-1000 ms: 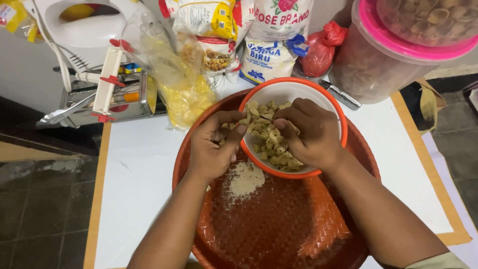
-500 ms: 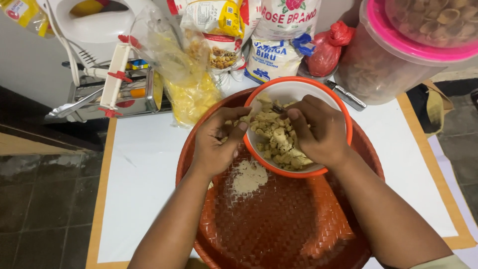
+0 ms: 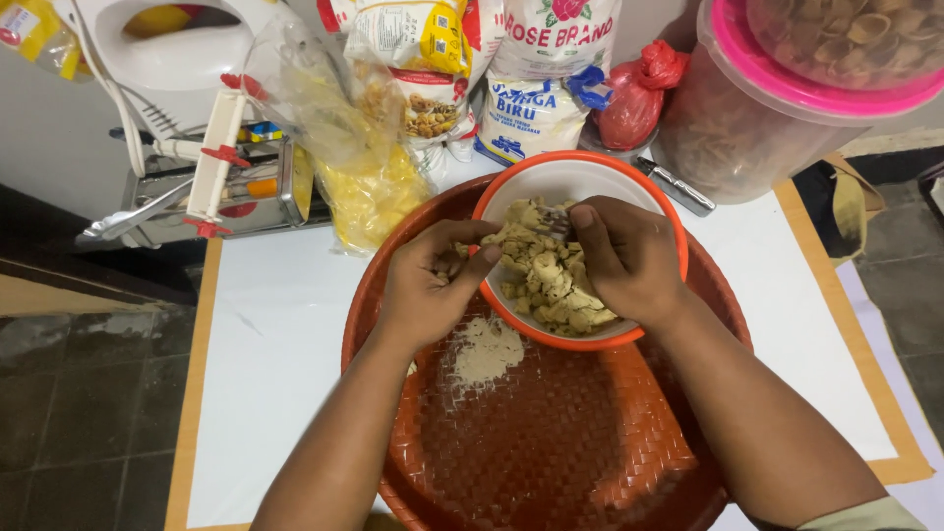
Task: Shaping small pieces of dough into cookies using a fork to create a pattern
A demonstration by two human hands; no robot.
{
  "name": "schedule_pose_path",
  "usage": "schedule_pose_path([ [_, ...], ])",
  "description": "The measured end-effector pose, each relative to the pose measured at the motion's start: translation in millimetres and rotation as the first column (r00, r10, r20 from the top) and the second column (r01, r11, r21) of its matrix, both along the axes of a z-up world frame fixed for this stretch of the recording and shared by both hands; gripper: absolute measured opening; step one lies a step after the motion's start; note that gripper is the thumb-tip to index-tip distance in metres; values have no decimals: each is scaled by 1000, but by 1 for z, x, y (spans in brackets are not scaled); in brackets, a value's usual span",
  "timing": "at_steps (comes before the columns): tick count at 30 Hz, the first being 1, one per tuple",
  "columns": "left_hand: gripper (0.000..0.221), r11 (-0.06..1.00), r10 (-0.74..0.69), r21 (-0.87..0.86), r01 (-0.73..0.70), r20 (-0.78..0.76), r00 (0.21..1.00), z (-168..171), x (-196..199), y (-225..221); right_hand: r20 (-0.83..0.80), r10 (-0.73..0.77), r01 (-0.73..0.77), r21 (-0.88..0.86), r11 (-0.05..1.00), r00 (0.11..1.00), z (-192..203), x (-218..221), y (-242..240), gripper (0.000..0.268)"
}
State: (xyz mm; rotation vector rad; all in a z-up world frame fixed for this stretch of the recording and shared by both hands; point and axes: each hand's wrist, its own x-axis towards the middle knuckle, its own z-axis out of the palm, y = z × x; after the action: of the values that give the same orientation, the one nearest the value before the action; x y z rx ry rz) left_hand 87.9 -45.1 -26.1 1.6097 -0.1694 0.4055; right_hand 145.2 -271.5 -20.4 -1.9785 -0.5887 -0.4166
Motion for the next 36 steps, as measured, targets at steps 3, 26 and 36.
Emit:
schedule_pose_path([
  [3, 18, 994, -7, 113, 12, -40, 999, 13, -5, -5, -4, -12, 12, -20, 1000, 1000, -2, 0, 0, 35],
  [26, 37, 1000, -24, 1, 26, -309, 951, 35, -17, -13, 231, -19, 102, -352, 930, 973, 17, -10, 13, 21],
  [36, 38, 998, -38, -65, 17, -334, 942, 29, -5, -2, 346, -83, 219, -375, 901, 935, 3, -2, 11, 17],
])
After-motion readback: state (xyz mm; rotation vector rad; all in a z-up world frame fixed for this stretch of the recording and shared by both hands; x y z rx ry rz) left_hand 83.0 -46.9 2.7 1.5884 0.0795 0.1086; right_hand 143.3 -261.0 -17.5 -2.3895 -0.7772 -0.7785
